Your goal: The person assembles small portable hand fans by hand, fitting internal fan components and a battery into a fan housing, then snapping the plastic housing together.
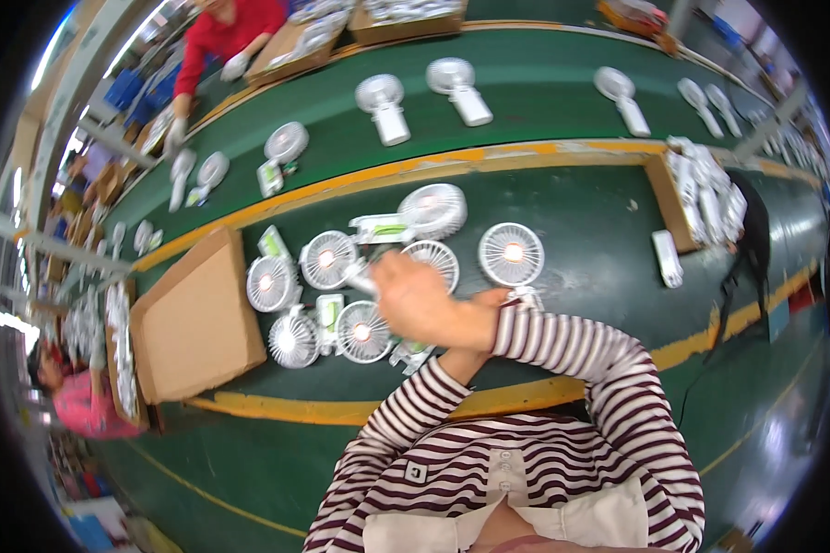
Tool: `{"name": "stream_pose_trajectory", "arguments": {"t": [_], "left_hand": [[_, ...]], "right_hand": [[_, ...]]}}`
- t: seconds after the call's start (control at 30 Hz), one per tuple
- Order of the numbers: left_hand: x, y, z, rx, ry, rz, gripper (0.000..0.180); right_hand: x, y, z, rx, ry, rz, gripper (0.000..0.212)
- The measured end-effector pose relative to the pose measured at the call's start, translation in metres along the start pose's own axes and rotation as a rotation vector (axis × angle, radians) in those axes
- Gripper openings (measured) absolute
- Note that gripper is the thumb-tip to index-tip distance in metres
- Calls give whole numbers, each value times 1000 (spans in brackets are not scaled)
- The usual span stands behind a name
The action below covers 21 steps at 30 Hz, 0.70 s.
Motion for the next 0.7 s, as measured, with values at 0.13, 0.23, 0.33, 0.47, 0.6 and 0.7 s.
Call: {"name": "stream_pose_trajectory", "arguments": {"t": [0.13, 0.23, 0.33, 0.47, 0.6, 0.7], "left_hand": [[35, 31, 29, 150, 204, -627, 11], [36, 40, 47, 152, 204, -474, 16], [36, 45, 43, 349, 338, -490, 17], [37, 31, 30, 135, 287, -523, 20], [40, 39, 39, 138, 306, -573, 23], [39, 38, 39, 152, 300, -554, 19]], "right_hand": [[15, -14, 23, -189, -163, 127, 21], [-59, -21, 35, -153, 104, 5, 28], [-124, 75, 92, 242, 276, 212, 29], [-222, 187, 209, 798, 296, 604, 20], [-258, 212, 241, 719, 367, 815, 24], [-242, 235, 225, 851, 184, 883, 38]]}}
Point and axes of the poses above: each hand's wrist, its own z-axis away from the middle knuckle, its own x-axis out of the palm, y = z × x, the point moved 8 cm from there along -z, towards the middle knuckle, and after that the axes turned 4 degrees about z, right-handed, at the moved point
